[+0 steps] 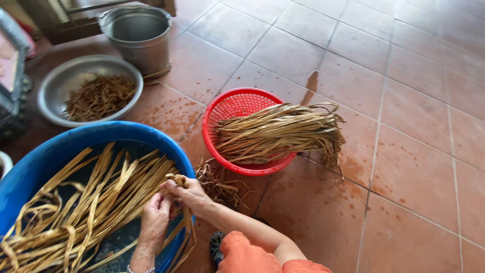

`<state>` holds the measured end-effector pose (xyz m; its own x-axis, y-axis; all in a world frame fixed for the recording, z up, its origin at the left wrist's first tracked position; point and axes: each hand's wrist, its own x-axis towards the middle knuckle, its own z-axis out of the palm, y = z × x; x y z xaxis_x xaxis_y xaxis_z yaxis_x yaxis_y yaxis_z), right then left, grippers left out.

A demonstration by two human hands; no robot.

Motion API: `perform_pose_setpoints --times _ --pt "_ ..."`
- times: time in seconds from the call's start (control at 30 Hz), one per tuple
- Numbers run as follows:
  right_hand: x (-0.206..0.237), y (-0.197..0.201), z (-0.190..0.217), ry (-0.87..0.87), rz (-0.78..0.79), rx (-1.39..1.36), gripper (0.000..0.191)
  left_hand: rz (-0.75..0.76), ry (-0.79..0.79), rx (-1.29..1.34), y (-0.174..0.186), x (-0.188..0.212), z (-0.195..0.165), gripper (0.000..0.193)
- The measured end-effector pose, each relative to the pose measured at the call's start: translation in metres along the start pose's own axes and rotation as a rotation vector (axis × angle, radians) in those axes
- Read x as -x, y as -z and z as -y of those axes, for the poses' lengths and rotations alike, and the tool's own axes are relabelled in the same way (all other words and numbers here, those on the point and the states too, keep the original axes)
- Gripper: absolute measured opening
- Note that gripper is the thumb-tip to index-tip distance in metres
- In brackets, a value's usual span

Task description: The person repeatedly picks up dried plant strips from a blue basin of water, peels and separates them by hand, and places the processed strips into a red basket. The person occasionally uses scissors to trim the ends of the strips.

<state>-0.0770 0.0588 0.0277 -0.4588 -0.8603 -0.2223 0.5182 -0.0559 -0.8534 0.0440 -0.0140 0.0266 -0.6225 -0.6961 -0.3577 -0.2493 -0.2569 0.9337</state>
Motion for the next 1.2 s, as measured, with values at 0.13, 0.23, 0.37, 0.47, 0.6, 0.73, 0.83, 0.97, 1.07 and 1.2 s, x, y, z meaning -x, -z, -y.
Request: perform_pose_setpoints --times 0.13,0.23,0.37,0.47,0.6,0.73,0.83,0.97,1.07,1.2 --pt "-0.015 -0.001 -0.006 -0.026 0.057 -0.068 0.03 -0.009 0.014 0.052 -0.011 -0.009 -0.003 0.03" --pt "-0.025 -0.001 -0.01 -0.105 -0.078 -0.325 0.024 -0.047 0.069 0.065 -0.02 -0.009 -0.006 0.028" --pt "-0.029 0.005 -0.003 -0.119 -0.022 -0.222 0.025 0.042 0.1 0.083 -0.015 -0.003 -0.026 0.042" --pt "-0.029 0.008 0.007 -0.176 0.098 -0.157 0.023 0.088 0.094 0.155 -0.011 -0.003 -0.043 0.03" --pt "-0.038 0.001 0.01 -0.151 0.052 -0.238 0.023 0.118 0.091 0.269 -0.012 -0.006 -0.042 0.03" --pt "-0.061 -0.003 0.003 -0.067 -0.161 -0.347 0.017 0.052 -0.012 0.074 -0.018 -0.024 -0.023 0.031" --pt "-0.081 0.005 0.005 -0.066 -0.278 -0.403 0.023 -0.025 -0.07 -0.141 -0.028 -0.037 -0.006 0.035" --pt "-0.098 0.021 0.018 -0.136 -0.384 -0.364 0.028 -0.087 -0.225 -0.439 -0.033 -0.031 0.009 0.034" --pt "-0.105 0.03 0.027 -0.146 -0.382 -0.396 0.031 -0.125 -0.381 -0.555 -0.034 -0.016 0.012 0.034" --pt "-0.114 0.043 0.035 0.018 -0.414 -0.317 0.035 -0.106 -0.327 -0.551 -0.045 0.006 0.012 0.032"
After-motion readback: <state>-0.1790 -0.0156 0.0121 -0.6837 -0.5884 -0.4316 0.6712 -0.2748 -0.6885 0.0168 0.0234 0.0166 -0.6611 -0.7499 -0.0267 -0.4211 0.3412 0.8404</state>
